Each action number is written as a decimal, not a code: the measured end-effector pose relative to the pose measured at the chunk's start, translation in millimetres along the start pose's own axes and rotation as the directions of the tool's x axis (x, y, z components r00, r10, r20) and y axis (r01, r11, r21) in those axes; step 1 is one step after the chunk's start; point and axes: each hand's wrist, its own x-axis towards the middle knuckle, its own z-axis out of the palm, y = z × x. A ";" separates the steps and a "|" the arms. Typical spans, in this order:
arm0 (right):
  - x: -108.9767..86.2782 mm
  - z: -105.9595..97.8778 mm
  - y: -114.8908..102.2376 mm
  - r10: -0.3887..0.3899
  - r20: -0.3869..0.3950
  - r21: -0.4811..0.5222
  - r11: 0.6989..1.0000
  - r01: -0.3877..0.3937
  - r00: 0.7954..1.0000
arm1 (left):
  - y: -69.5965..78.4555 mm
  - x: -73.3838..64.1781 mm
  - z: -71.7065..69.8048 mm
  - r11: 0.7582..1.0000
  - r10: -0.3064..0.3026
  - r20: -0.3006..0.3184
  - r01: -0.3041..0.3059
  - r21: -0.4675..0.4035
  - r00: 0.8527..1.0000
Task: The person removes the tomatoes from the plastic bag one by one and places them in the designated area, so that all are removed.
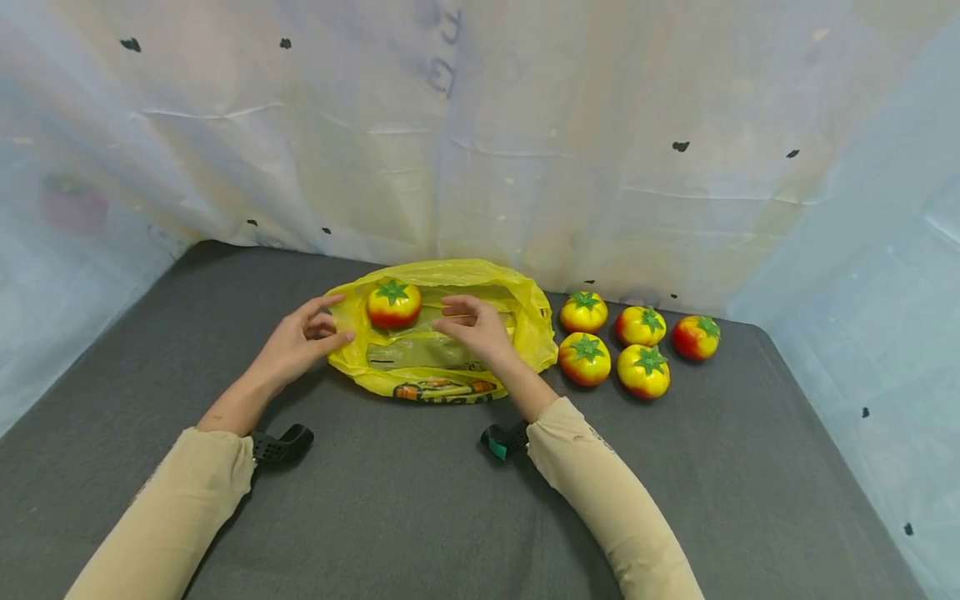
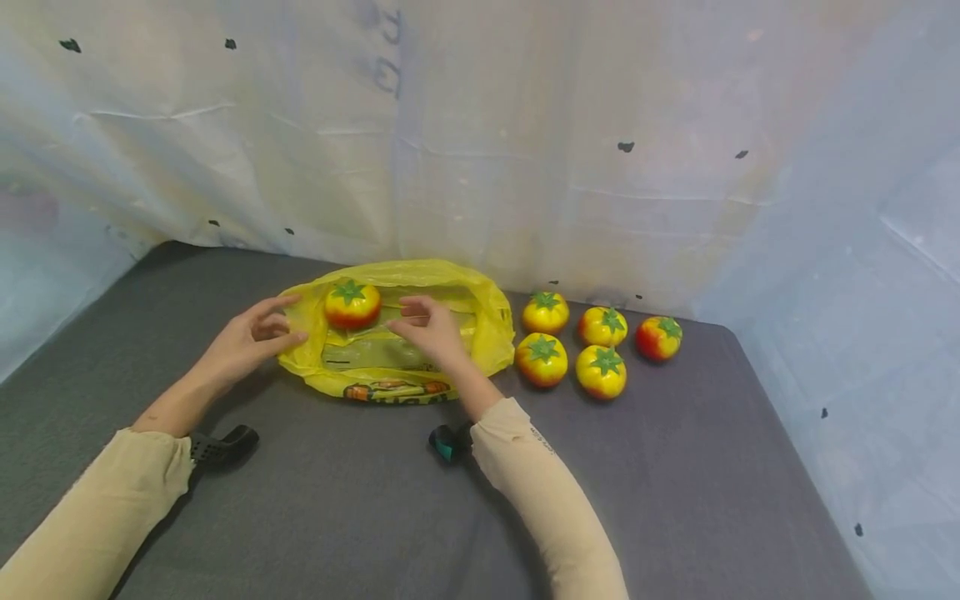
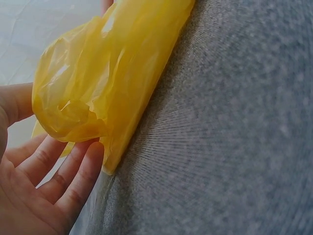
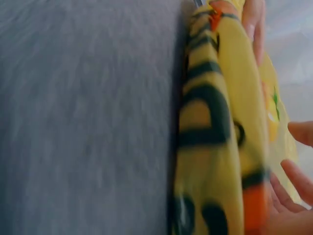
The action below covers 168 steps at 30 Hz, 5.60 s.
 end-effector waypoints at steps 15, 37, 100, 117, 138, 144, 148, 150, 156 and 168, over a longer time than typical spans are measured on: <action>18.8 44.1 -16.4 0.198 -0.126 0.065 0.979 -0.191 0.972 | 0.9 1.3 2.2 1.000 0.010 -0.006 -0.010 0.012 1.000; 24.0 59.2 -16.1 0.203 -0.164 0.091 0.978 -0.190 0.965 | 0.5 0.7 1.3 1.000 -0.002 -0.013 0.002 0.018 1.000; -28.1 2.6 -26.0 0.123 -0.089 0.077 0.990 -0.116 0.988 | -0.3 -0.7 0.4 0.999 0.037 -0.031 -0.036 0.018 0.999; -44.9 -38.3 -13.4 0.118 -0.125 0.071 0.991 -0.110 0.985 | 0.8 1.5 2.1 0.999 0.032 -0.054 -0.031 0.014 0.998; -59.3 -75.7 -5.5 0.122 -0.181 0.023 0.993 -0.120 0.976 | 1.4 3.7 3.4 0.999 0.024 -0.046 -0.022 0.025 0.999; -63.7 -87.3 -5.0 0.128 -0.202 0.006 0.992 -0.129 0.971 | 1.1 4.0 3.6 1.000 0.016 -0.052 -0.015 0.027 0.999; -66.6 -95.1 -3.0 0.122 -0.213 -0.002 0.992 -0.126 0.969 | 1.0 4.8 4.2 1.000 0.018 -0.054 -0.016 0.025 0.998; -68.3 -98.9 -1.9 0.127 -0.223 -0.004 0.991 -0.131 0.967 | 0.9 5.1 4.4 0.999 0.021 -0.051 -0.020 0.027 0.998; -75.8 -111.5 0.5 0.115 -0.251 -0.020 0.992 -0.124 0.961 | 0.4 5.5 5.2 1.000 0.022 -0.051 -0.021 0.022 0.998; -88.1 -132.7 -0.5 0.129 -0.256 -0.007 0.991 -0.135 0.958 | 0.9 3.7 5.3 1.000 0.000 -0.067 0.002 0.028 0.998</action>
